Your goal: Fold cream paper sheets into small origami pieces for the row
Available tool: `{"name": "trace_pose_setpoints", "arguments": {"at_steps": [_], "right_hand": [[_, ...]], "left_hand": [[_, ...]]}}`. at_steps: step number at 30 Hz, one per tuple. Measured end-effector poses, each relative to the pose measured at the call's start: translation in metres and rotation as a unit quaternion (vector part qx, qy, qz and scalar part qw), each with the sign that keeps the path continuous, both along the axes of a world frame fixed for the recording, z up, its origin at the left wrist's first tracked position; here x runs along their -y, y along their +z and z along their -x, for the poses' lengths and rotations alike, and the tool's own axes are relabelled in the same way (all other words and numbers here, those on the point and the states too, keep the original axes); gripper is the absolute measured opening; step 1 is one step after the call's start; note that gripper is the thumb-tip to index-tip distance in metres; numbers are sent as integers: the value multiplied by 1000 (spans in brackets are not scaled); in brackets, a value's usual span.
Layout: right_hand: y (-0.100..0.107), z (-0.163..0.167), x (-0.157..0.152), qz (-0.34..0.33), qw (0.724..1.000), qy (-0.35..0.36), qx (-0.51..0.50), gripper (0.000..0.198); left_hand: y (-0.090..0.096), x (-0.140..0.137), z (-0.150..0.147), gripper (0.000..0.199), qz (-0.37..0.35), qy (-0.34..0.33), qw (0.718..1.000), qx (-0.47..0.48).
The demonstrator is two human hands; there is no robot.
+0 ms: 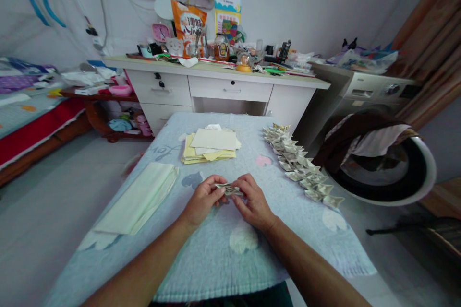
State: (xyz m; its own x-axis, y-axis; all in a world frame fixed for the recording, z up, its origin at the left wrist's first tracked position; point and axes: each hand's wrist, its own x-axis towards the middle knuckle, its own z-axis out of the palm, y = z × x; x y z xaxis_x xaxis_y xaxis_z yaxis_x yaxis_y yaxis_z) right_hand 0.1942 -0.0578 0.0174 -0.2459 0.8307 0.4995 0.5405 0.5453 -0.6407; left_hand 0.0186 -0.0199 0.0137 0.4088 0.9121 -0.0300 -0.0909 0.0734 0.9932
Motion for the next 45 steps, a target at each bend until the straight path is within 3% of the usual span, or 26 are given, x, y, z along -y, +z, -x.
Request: {"name": "trace_pose_setpoints", "arguments": {"at_steps": [11,21,32,39,45], "right_hand": [[-2,4,-3,-11,1000,-7,21,16],[-3,4,-4,-4,1000,6,9,8],[0,5,-2,-4,1000,23,10,8],[-3,5,-2,-32,999,5,23,14],[-5,6,-3,-35,999,0,24,15]], "left_hand": [[-3,1,1,24,-66,-2,997,-37],[0,2,1,25,-21,-7,999,29],[-2,0,0,23,-18,-18,999,32],[-4,-1,0,26,-43,-5,999,-13],[-1,-1,1,26,-30,-16,999,14]]}}
